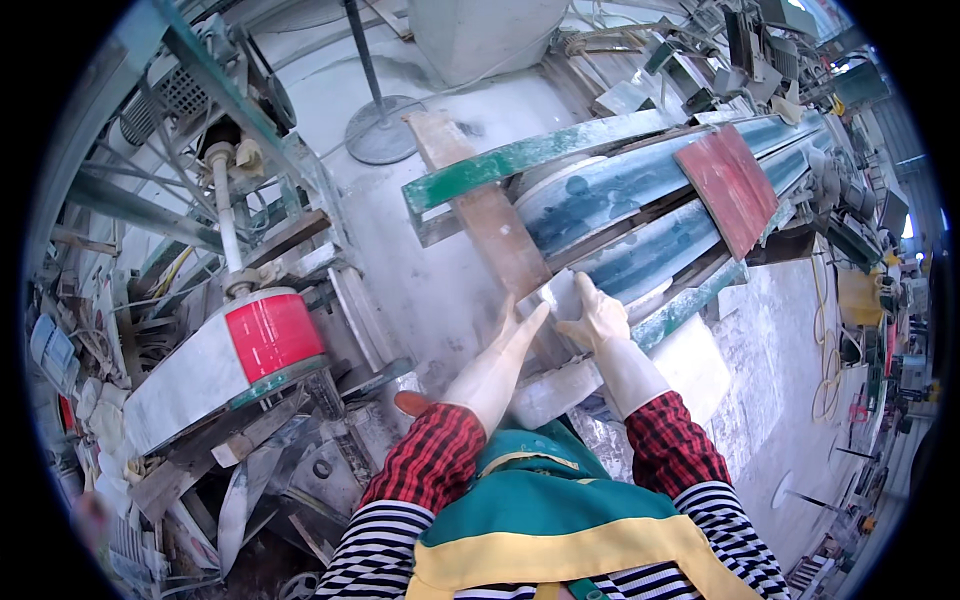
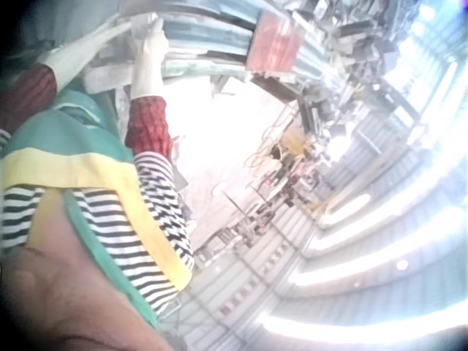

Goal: The person repeatedly rubs small white rectangular blocks against a rotating red polishing wheel in a factory setting. The person holds each block with both hands, presses it against the wheel, and then moves it to a conveyor belt before picking up the next one.

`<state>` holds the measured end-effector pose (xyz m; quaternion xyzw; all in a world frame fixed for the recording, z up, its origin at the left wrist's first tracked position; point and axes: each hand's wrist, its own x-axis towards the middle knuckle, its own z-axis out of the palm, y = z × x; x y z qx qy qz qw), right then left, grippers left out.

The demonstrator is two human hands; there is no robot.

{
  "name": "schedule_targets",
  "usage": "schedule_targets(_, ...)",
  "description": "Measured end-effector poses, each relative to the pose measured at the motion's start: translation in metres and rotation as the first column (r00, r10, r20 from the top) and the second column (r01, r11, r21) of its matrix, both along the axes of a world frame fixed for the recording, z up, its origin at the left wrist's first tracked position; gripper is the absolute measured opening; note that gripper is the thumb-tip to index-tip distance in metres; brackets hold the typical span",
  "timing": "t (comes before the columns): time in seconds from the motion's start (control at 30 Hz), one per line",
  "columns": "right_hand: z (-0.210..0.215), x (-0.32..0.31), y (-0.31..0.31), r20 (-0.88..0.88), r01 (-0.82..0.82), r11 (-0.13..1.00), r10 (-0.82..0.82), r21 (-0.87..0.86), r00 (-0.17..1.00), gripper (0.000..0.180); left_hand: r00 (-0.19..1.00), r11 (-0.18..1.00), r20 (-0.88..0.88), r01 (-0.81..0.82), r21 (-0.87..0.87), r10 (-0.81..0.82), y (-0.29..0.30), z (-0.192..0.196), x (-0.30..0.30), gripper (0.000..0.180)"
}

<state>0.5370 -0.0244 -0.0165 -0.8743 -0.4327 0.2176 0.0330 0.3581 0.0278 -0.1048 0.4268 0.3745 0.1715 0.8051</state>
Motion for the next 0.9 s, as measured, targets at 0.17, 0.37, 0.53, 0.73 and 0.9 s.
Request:
schedule_targets(0.17, -0.013, 0.017, -0.011, -0.094, -0.001, 0.996, 0.010, 0.092, 0.995, 0.070, 0.936, 0.931, -0.270, -0.287, -0.224, 0.224, 0.006, 0.033, 0.066, 0.111)
schedule_targets(0.37, -0.023, 0.006, -0.004, -0.258, 0.072, 0.988, -0.035, 0.133, 0.966, 0.068, 0.851, 0.911, -0.417, -0.396, -0.113, 0.319, 0.007, 0.032, 0.085, 0.084)
schedule_targets(0.53, -0.024, 0.008, 0.002, -0.264, 0.049, 0.974, 0.011, 0.222, 0.964, 0.070, 0.960, 0.917, -0.045, -0.277, -0.287, 0.276, 0.013, -0.014, 0.070, 0.053)
schedule_targets(0.73, -0.030, 0.012, 0.009, -0.293, 0.022, 0.968, 0.055, 0.251, 0.954, 0.075, 0.944, 0.827, -0.033, -0.305, -0.472, 0.329, 0.016, 0.046, 0.058, 0.049)
schedule_targets(0.9, -0.045, 0.010, 0.027, -0.401, 0.045, 0.963, 0.068, 0.266, 0.913, 0.072, 0.923, 0.836, 0.099, -0.287, -0.467, 0.372, 0.036, 0.042, 0.045, 0.050)
